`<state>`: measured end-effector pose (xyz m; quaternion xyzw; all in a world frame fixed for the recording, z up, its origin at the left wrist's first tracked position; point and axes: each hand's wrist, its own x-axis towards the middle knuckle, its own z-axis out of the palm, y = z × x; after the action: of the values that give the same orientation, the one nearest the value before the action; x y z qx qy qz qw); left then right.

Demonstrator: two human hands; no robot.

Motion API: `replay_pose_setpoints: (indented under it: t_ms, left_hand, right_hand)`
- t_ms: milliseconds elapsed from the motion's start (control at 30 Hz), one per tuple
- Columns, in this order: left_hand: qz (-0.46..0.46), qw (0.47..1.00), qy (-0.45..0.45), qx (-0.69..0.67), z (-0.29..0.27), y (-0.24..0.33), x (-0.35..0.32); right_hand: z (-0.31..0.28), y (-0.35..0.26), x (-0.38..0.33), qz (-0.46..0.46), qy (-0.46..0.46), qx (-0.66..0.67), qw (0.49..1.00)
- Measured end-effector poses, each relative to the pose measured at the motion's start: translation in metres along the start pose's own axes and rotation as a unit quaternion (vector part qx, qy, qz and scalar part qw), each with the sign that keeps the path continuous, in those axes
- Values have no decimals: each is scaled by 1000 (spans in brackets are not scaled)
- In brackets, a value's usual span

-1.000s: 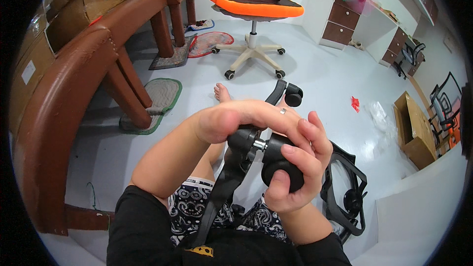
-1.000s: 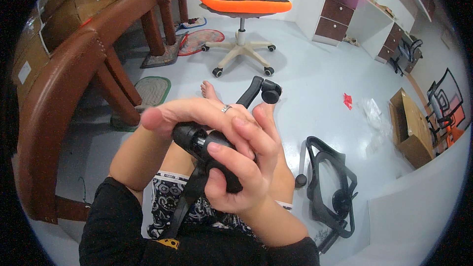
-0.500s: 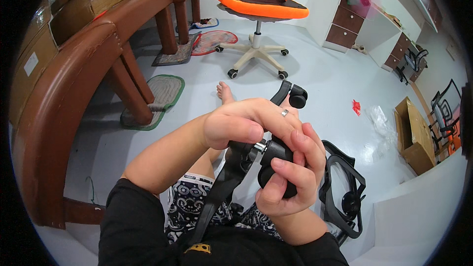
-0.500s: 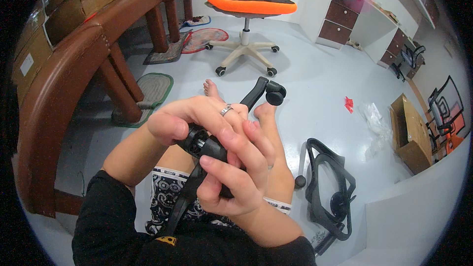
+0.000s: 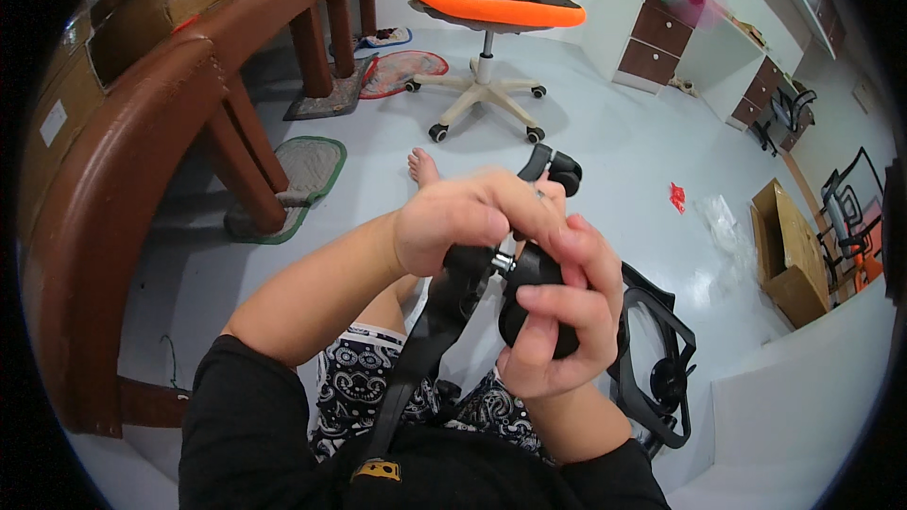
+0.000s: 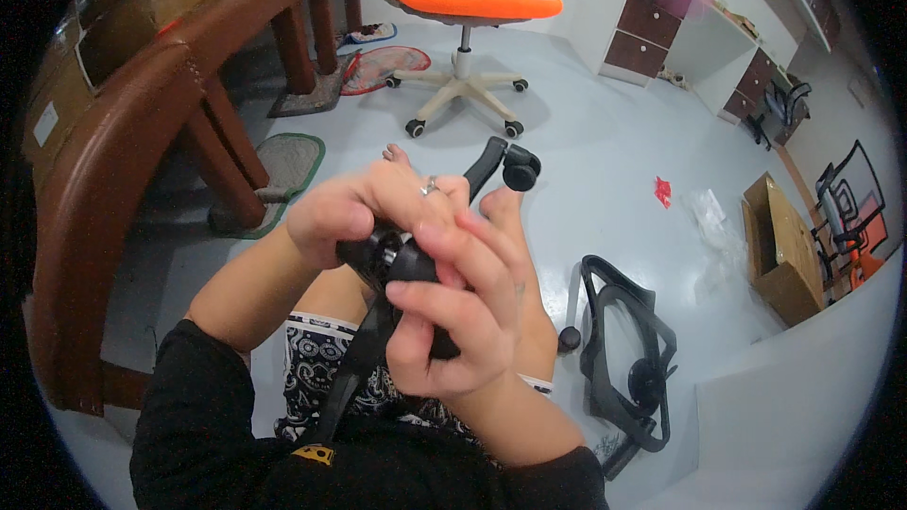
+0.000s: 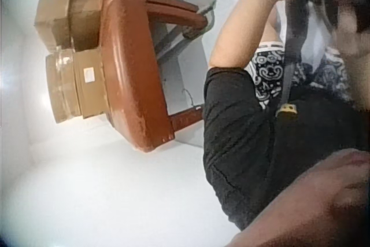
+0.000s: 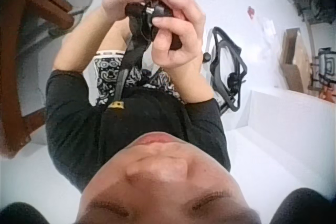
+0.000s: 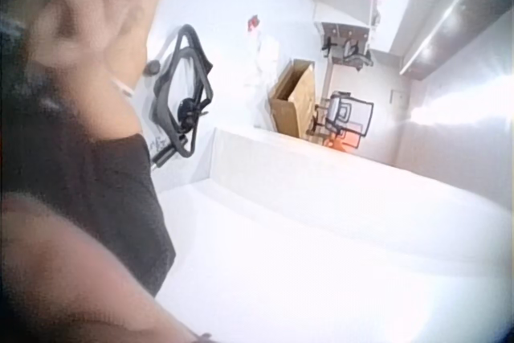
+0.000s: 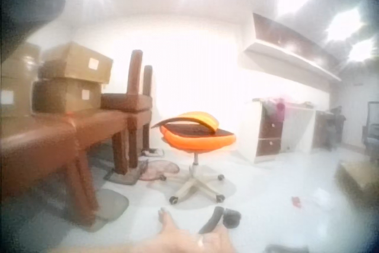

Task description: The person assembles an office chair by attaching casters to the base, applying lubricant to the gas lift, and preparing the seat and backrest components. The person handles the chair base, casters, gas lift, seat, and backrest.

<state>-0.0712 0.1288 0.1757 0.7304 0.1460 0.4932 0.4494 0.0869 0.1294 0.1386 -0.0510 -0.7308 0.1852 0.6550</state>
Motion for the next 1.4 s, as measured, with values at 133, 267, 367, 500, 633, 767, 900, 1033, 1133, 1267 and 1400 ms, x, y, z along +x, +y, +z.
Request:
replay_pose_setpoints:
  t_ms: [133, 267, 367, 500, 633, 767, 900, 1033, 1133, 1267, 1400]
  left_hand:
    - [24, 999, 4, 40, 1, -2, 1]
    - [32, 997, 53, 49, 4, -1, -1]
    - [39, 994, 60, 77, 5, 1, 0]
    - [76, 994, 5, 77, 2, 5, 3]
    - [94, 983, 159, 9, -1, 0, -19]
    - [31, 875, 407, 261, -14, -28, -55]
    - [18, 841, 497, 212, -62, -48, -59]
    - [33, 787, 430, 441, -101, -64, -30]
    - [26, 798, 383, 465, -109, -74, 2]
    - [-133, 765, 457, 435, -123, -76, 53]
    - [-299, 758, 504, 286, -157, -83, 74]
  right_hand:
    - [7, 3, -3, -64, 8, -20, 998]
    - [9, 6, -1, -37, -2, -1, 999]
    - [8, 8, 4, -39, 17, 34, 999]
    - [4, 13, -2, -29, -12, 122, 992]
    - [-23, 55, -38, 46, 119, 260, 957]
    - [-113, 139, -101, 368, -74, -81, 923]
    - [-174, 183, -198, 459, -296, -340, 766]
    - [-192, 195, -267, 426, -424, -446, 664]
    - [-192, 206, -285, 405, -449, -482, 634]
    - [-191, 215, -293, 404, -470, -483, 618]
    - [-191, 214, -292, 396, -487, -502, 596]
